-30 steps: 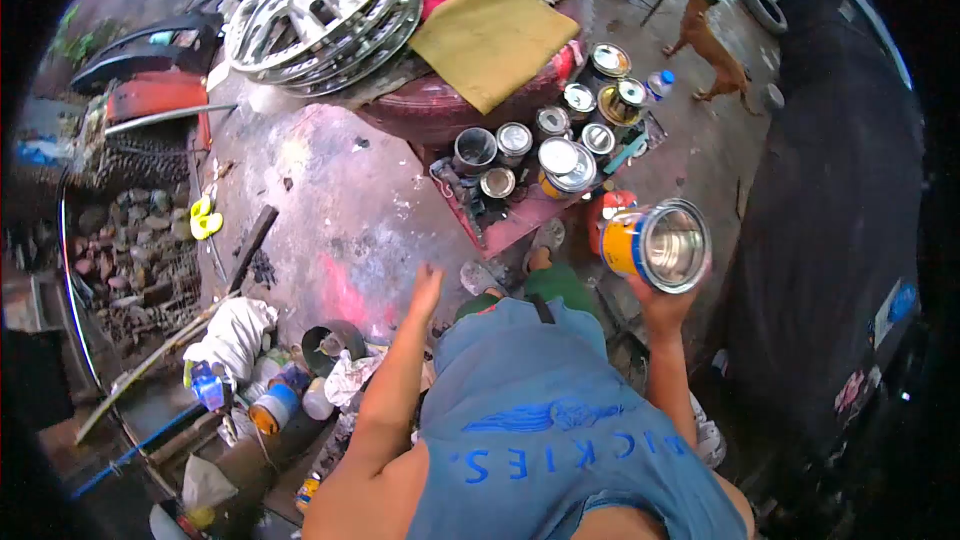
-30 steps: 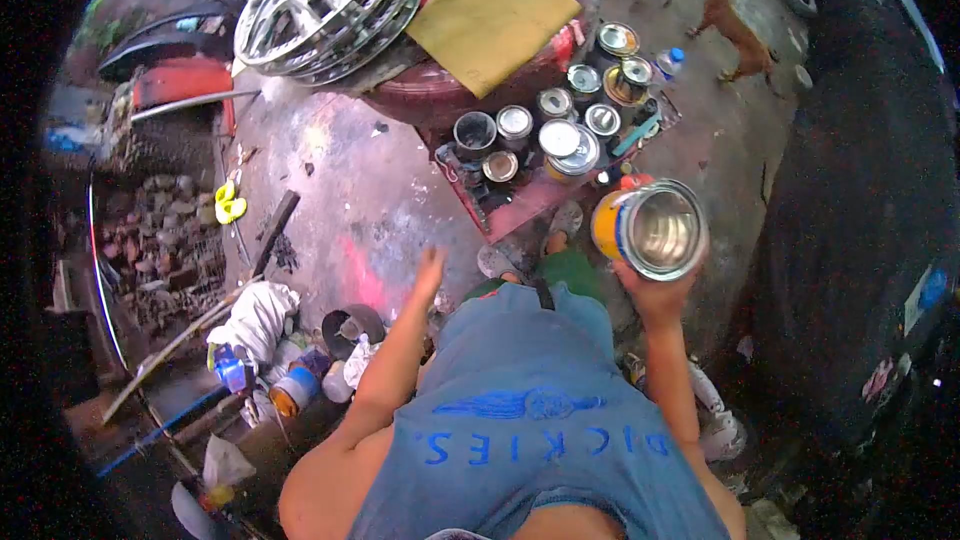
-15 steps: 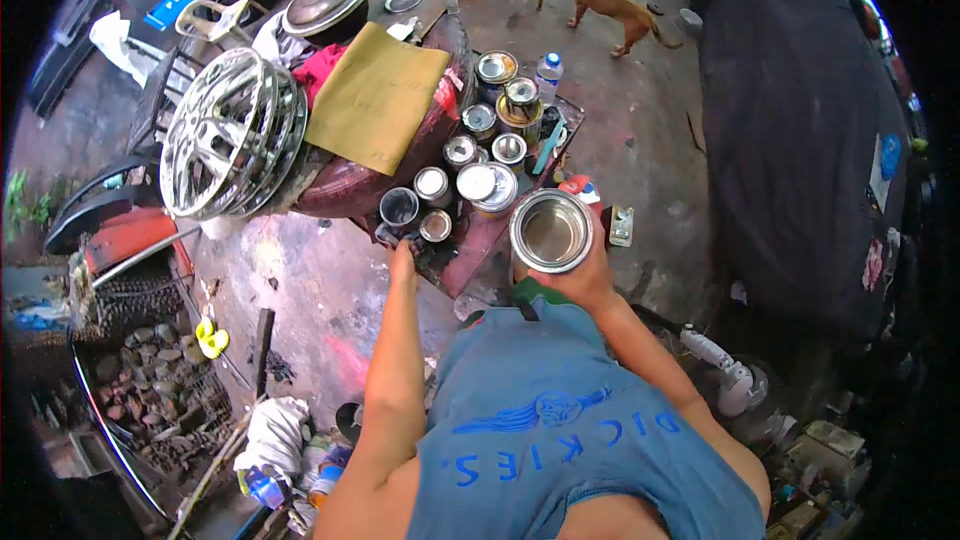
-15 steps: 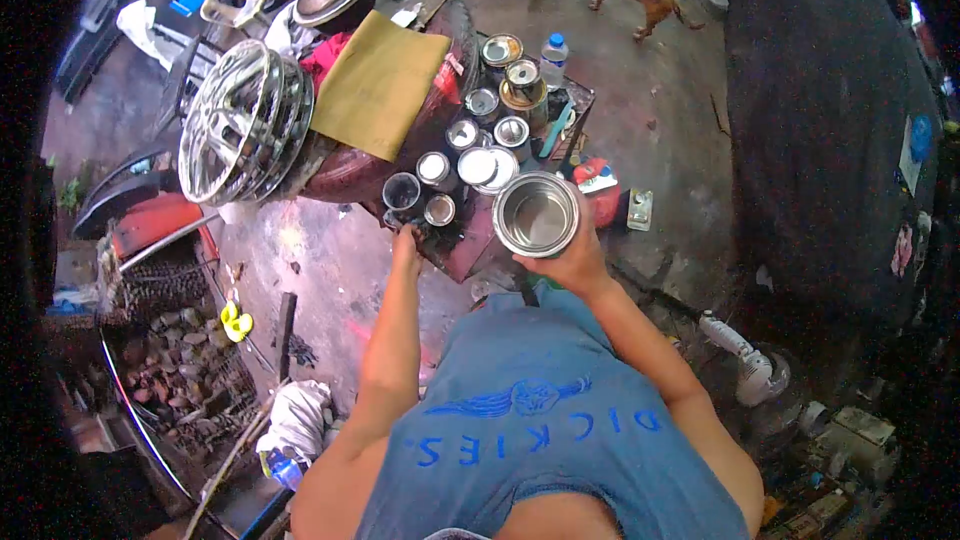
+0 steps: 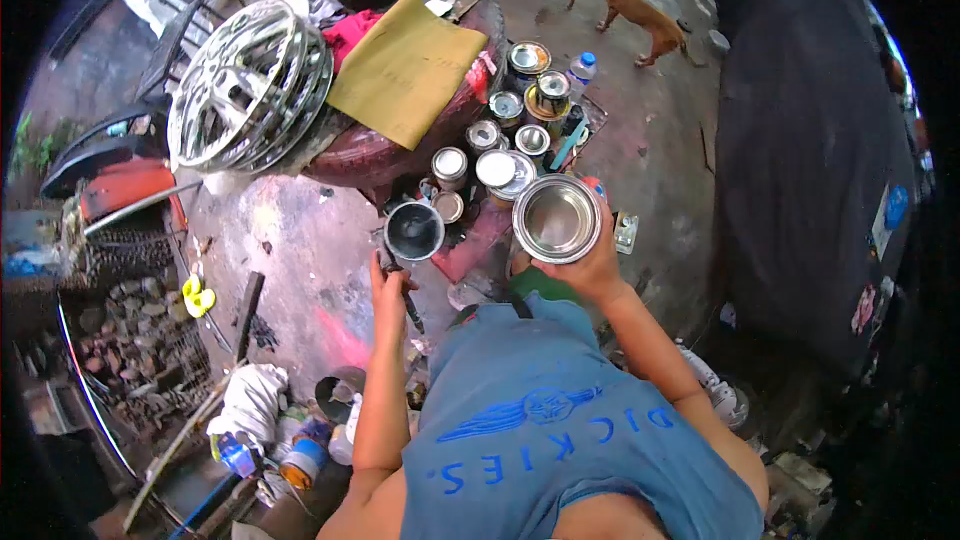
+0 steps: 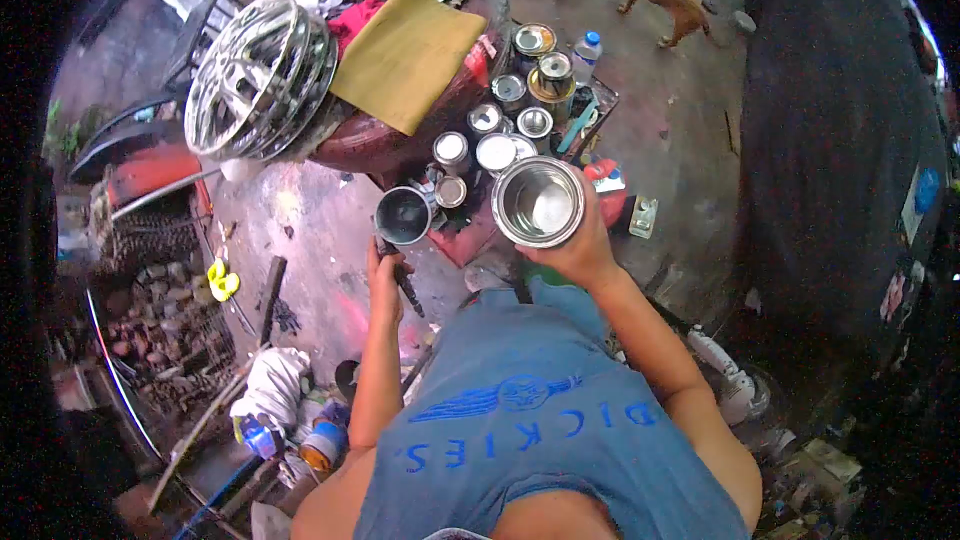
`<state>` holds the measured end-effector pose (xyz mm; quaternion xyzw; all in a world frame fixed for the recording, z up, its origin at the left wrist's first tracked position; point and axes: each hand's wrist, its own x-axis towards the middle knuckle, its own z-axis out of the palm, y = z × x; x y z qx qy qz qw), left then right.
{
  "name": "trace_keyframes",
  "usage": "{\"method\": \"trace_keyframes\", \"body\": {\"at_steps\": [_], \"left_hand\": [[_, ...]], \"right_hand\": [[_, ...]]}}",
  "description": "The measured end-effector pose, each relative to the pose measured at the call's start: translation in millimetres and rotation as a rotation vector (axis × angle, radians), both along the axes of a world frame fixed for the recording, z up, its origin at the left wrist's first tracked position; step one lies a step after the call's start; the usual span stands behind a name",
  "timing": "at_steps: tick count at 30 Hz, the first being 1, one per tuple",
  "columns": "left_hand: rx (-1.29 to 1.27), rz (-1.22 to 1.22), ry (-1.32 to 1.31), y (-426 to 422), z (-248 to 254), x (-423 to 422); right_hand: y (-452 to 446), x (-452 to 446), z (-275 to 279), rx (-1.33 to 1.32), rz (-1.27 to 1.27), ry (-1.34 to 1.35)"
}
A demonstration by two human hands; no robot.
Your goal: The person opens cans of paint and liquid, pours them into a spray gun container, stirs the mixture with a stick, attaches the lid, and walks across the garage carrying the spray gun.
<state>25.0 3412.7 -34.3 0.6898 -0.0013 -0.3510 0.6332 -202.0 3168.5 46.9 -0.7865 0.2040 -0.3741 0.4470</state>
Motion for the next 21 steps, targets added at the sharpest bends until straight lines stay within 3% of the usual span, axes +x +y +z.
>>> {"method": "trace_keyframes", "body": {"at_steps": [6,9,15,21], "left_hand": [[-0.077,-0.211,0.02,-10.8,39.2,-26.4],[-0.054,-0.249,0.028,-19.0,60.3,-37.1],[-0.064,-0.295,0.001,-20.3,46.1,-47.2],[-0.029,-0.347,0.024,-24.3,56.3,-51.0]], "right_hand": [[0.0,-1.3,20.6,-0.108,0.064,0.109],[2.1,-2.7,24.7,-0.036,0.117,0.052],[-1.7,-5.2,45.6,-0.274,0.112,0.138],[-7.9,-12.2,54.9,-0.289,0.171,0.203]]}}
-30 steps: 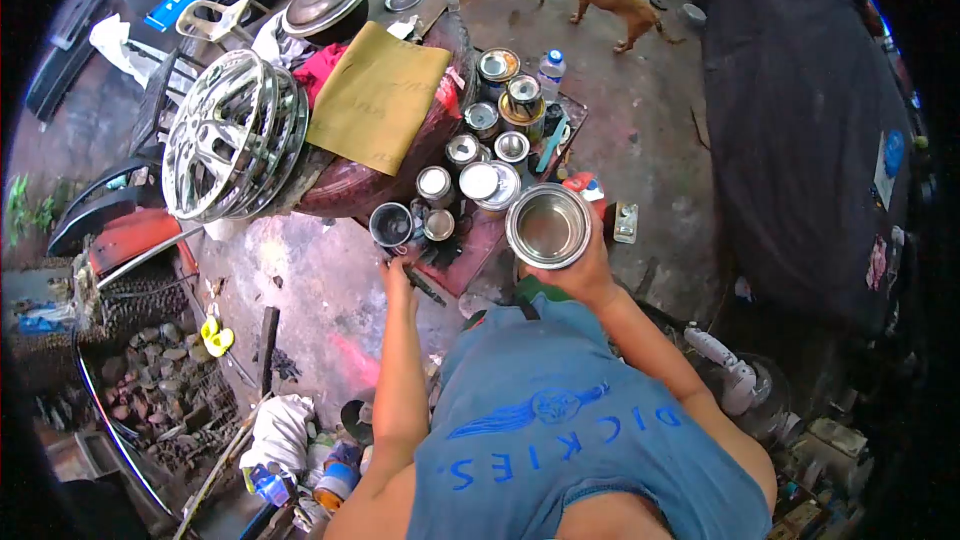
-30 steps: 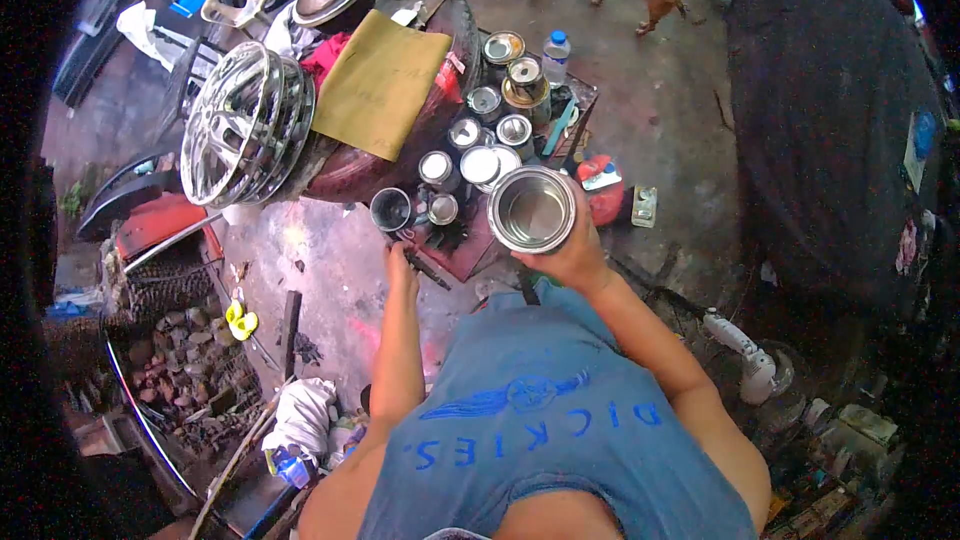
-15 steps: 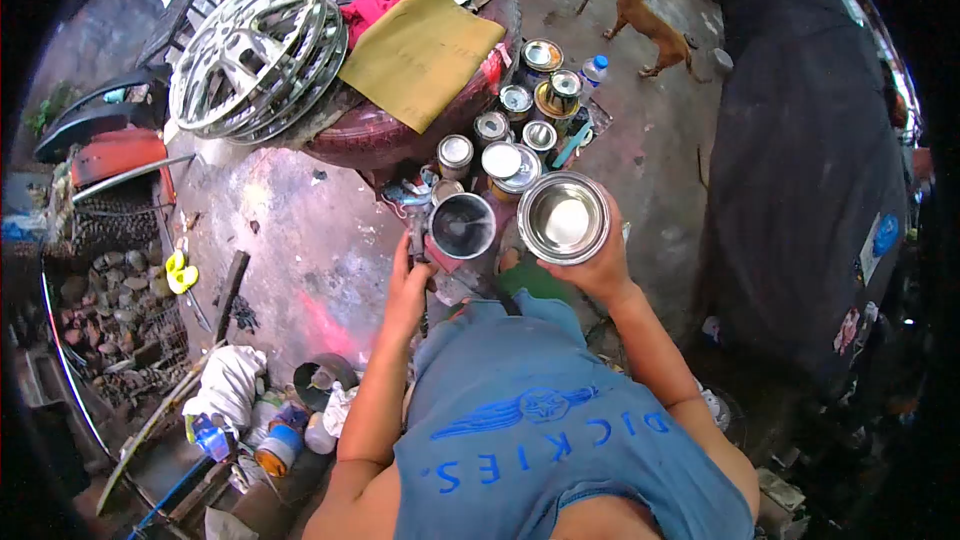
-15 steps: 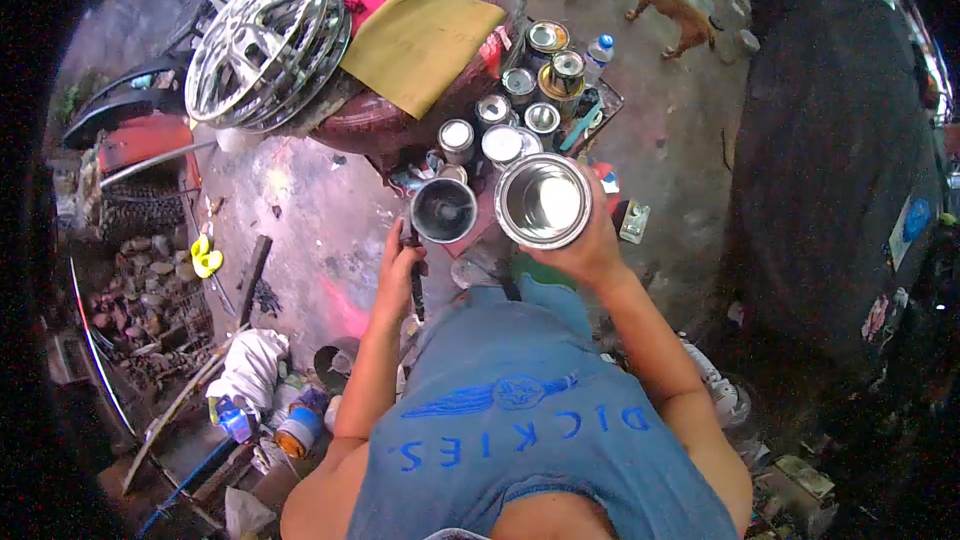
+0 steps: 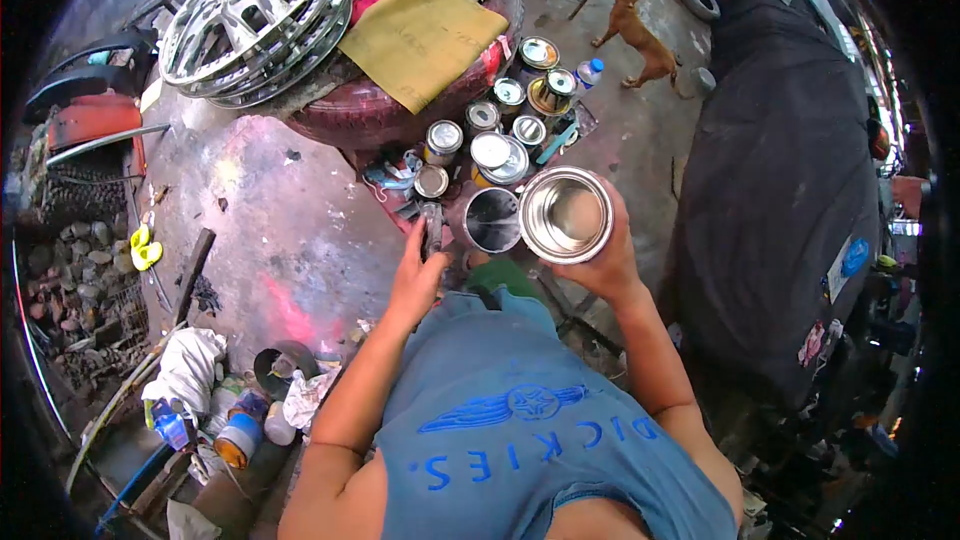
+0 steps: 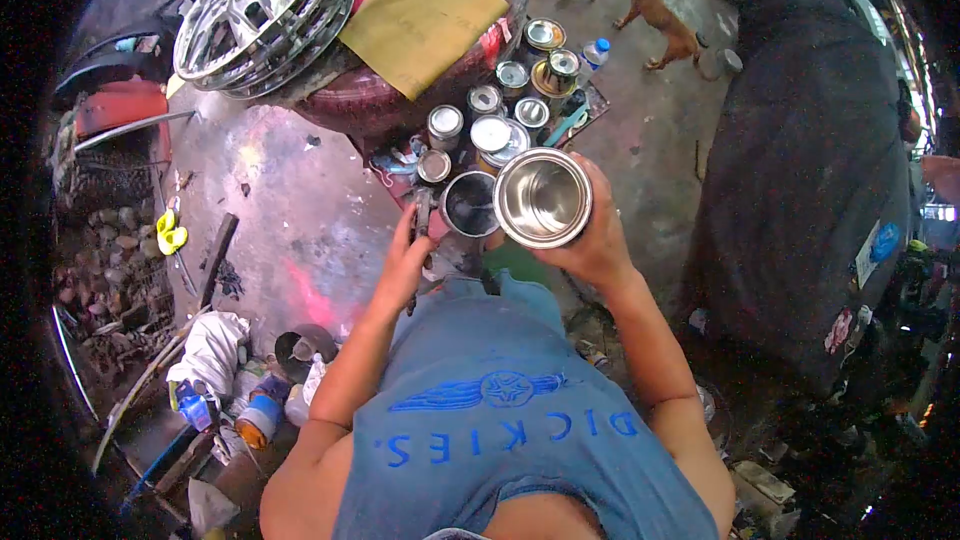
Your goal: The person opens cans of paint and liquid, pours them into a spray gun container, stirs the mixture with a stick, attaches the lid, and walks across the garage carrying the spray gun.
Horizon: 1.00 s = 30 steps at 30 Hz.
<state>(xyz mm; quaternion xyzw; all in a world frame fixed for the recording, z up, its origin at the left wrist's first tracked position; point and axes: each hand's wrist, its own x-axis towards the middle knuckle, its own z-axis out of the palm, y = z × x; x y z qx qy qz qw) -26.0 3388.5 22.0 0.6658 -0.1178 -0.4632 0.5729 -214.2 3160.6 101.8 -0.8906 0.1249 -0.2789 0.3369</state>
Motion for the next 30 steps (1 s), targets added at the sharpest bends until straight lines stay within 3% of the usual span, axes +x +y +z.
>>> {"method": "trace_keyframes", "body": {"at_steps": [13,16,19,25,30], "left_hand": [[-0.062,-0.043,-0.141,-5.7,-24.1,-5.9],[-0.112,-0.021,-0.291,-9.8,-33.6,-7.9],[-0.094,-0.048,-0.071,-10.2,-18.9,-6.6],[-0.092,-0.047,-0.038,-16.7,2.1,-5.7],[-0.085,-0.066,-0.107,-18.5,-18.1,-6.1]], "right_hand": [[-8.3,-3.0,14.4,-0.067,-0.015,0.131],[-8.3,-3.6,20.3,-0.081,-0.034,0.171],[-9.5,-3.5,24.0,-0.117,-0.036,0.188],[-10.8,0.0,35.2,-0.212,-0.023,0.238],[-9.4,0.0,38.9,-0.242,-0.03,0.252]]}}
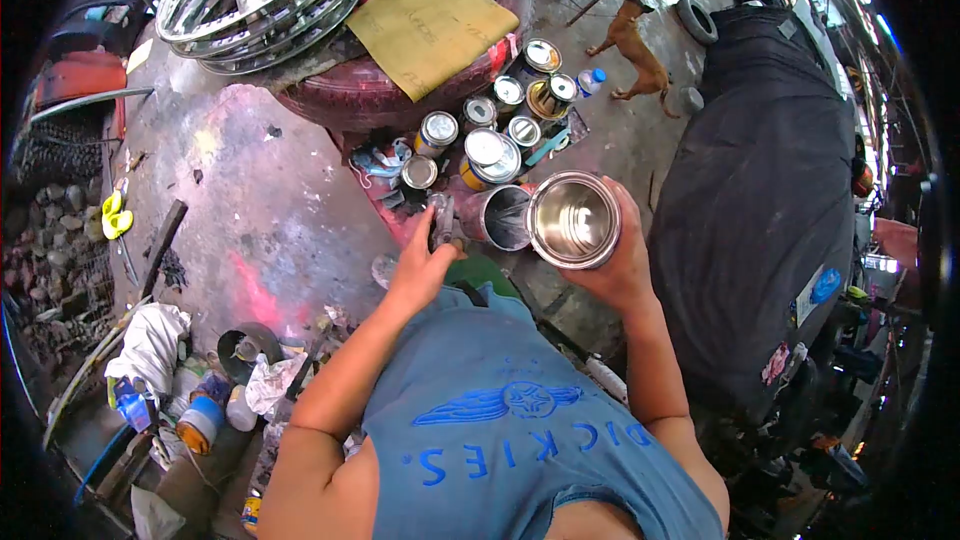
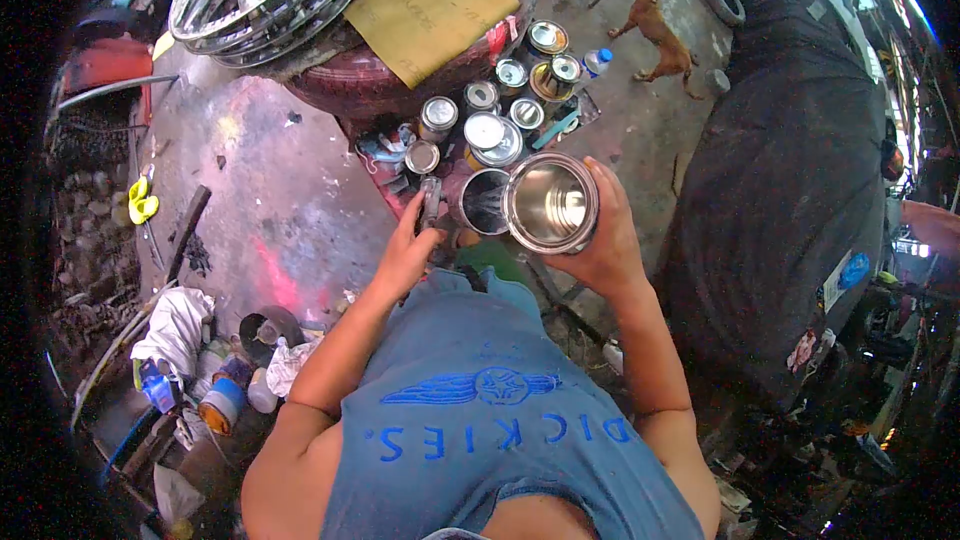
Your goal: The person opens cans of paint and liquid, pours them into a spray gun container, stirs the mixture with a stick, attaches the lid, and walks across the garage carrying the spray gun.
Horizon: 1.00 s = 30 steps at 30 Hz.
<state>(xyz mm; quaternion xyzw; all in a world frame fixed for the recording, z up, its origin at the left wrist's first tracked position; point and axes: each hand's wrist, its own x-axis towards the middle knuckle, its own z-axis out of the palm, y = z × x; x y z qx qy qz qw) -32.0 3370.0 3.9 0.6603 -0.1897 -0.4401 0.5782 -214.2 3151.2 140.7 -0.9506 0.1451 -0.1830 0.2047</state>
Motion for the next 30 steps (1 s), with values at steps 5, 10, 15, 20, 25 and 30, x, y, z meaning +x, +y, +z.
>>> {"method": "trace_keyframes", "body": {"at_steps": [5,10,15,20,25,30], "left_hand": [[0.041,-0.016,0.025,0.3,-5.6,-0.1],[0.04,-0.012,0.046,0.1,-7.4,0.5],[-0.012,-0.002,0.056,0.1,-1.0,1.0],[-0.011,0.0,0.037,0.2,-3.2,-0.4],[0.03,-0.016,0.041,1.7,1.2,0.5],[0.011,-0.011,0.093,0.6,9.6,1.1]], "right_hand": [[-0.2,-1.5,-0.3,0.056,-0.009,-0.013],[0.4,-0.1,1.9,0.04,-0.015,-0.002],[1.3,2.3,2.4,0.005,-0.006,-0.01],[2.0,2.7,5.8,0.003,-0.007,0.018],[2.1,2.0,6.7,-0.014,0.007,0.007],[3.5,4.0,10.4,-0.035,0.015,0.001]]}}
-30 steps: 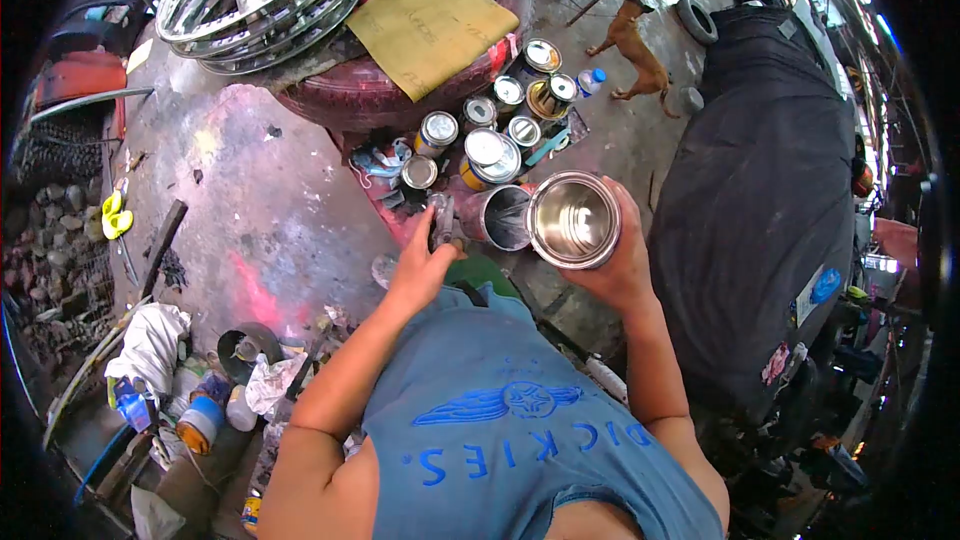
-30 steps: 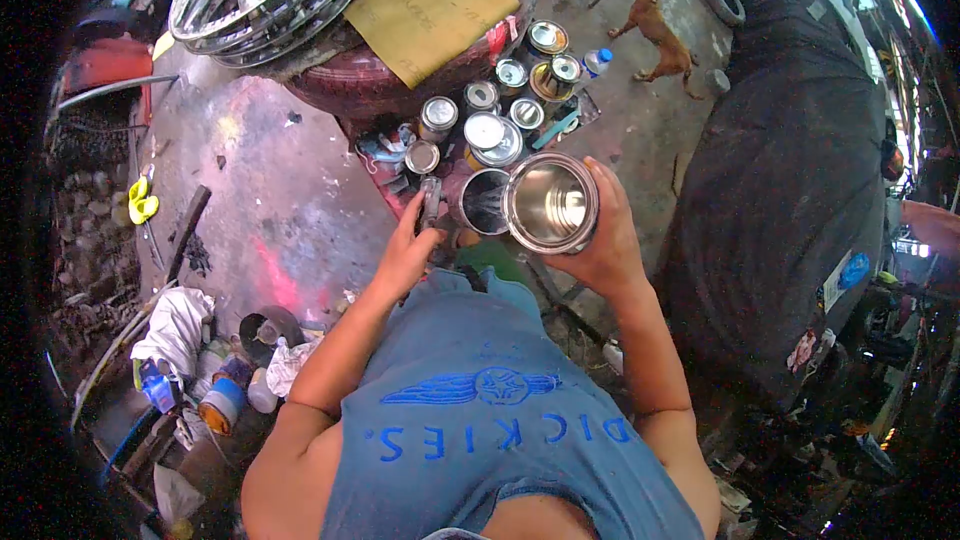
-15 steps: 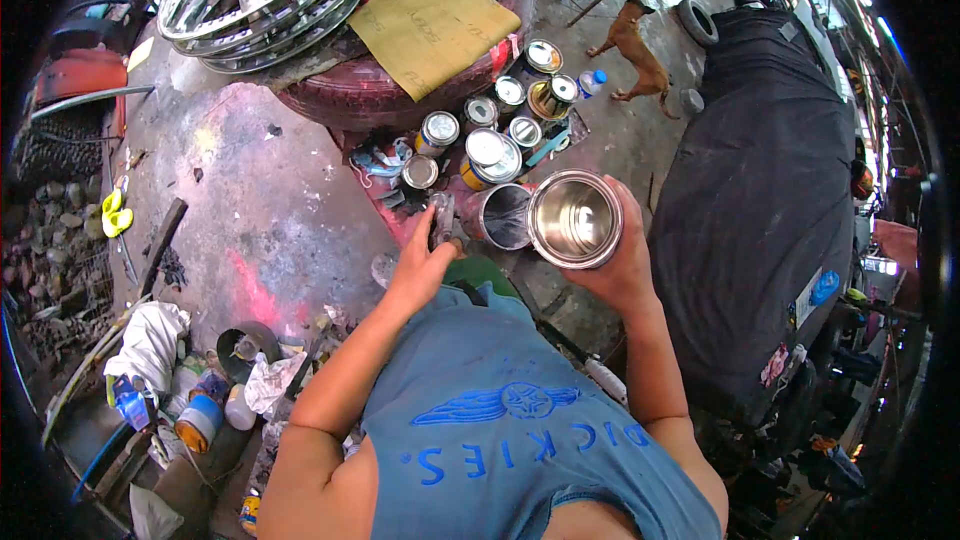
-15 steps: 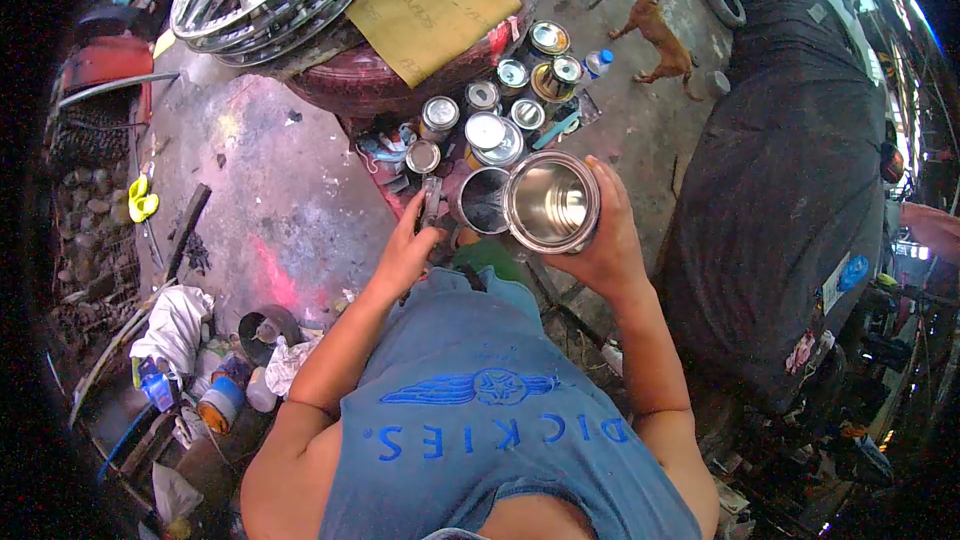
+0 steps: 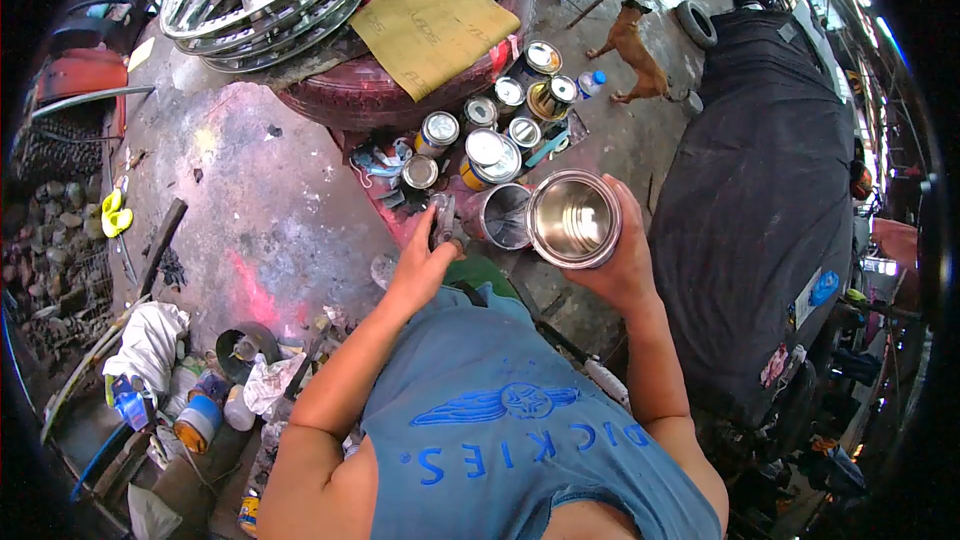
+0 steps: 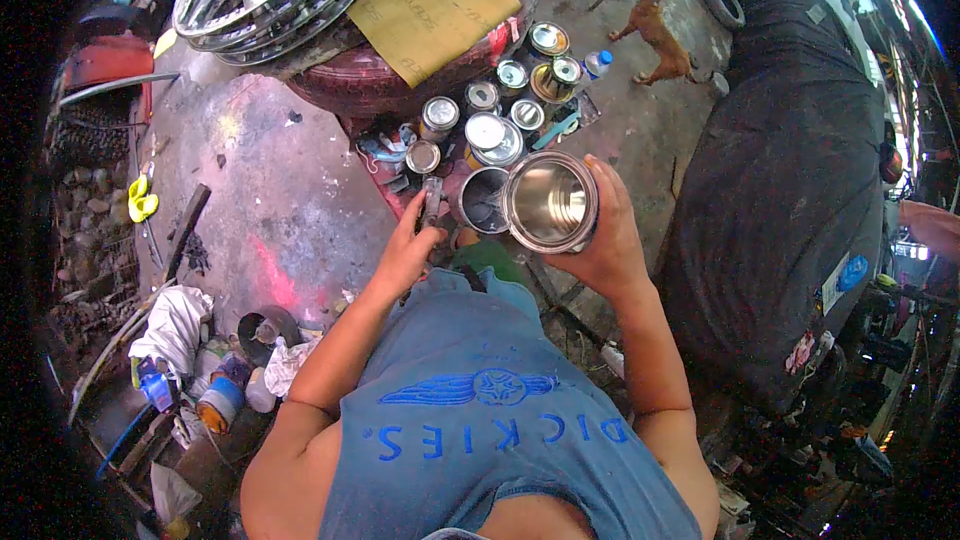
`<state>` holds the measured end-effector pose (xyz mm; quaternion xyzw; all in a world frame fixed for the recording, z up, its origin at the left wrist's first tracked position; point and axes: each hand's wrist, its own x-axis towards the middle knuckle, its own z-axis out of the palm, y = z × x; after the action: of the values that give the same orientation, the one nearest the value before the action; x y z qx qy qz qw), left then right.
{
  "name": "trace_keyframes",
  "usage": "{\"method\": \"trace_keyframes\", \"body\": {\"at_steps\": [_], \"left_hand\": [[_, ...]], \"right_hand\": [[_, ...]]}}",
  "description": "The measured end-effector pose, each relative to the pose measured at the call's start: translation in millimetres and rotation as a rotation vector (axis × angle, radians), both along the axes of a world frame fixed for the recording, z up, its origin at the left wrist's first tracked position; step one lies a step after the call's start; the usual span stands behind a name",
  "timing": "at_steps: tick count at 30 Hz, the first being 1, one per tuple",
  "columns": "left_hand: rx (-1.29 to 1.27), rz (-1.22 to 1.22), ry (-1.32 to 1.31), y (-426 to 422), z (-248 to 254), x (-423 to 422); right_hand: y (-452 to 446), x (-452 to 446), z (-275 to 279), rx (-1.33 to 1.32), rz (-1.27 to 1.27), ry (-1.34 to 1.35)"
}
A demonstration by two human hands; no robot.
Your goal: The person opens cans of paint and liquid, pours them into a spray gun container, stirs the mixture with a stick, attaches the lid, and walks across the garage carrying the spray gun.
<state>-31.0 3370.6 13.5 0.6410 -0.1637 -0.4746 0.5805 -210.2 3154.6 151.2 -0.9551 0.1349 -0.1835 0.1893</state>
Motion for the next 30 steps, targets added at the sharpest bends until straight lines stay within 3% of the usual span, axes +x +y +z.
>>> {"method": "trace_keyframes", "body": {"at_steps": [10,30], "left_hand": [[0.007,-0.021,0.057,1.0,20.6,4.8],[-0.01,0.006,0.072,-0.6,10.3,7.6]], "right_hand": [[0.8,3.3,4.8,-0.019,0.015,-0.001],[-0.2,9.3,4.7,-0.027,0.017,0.008]]}}
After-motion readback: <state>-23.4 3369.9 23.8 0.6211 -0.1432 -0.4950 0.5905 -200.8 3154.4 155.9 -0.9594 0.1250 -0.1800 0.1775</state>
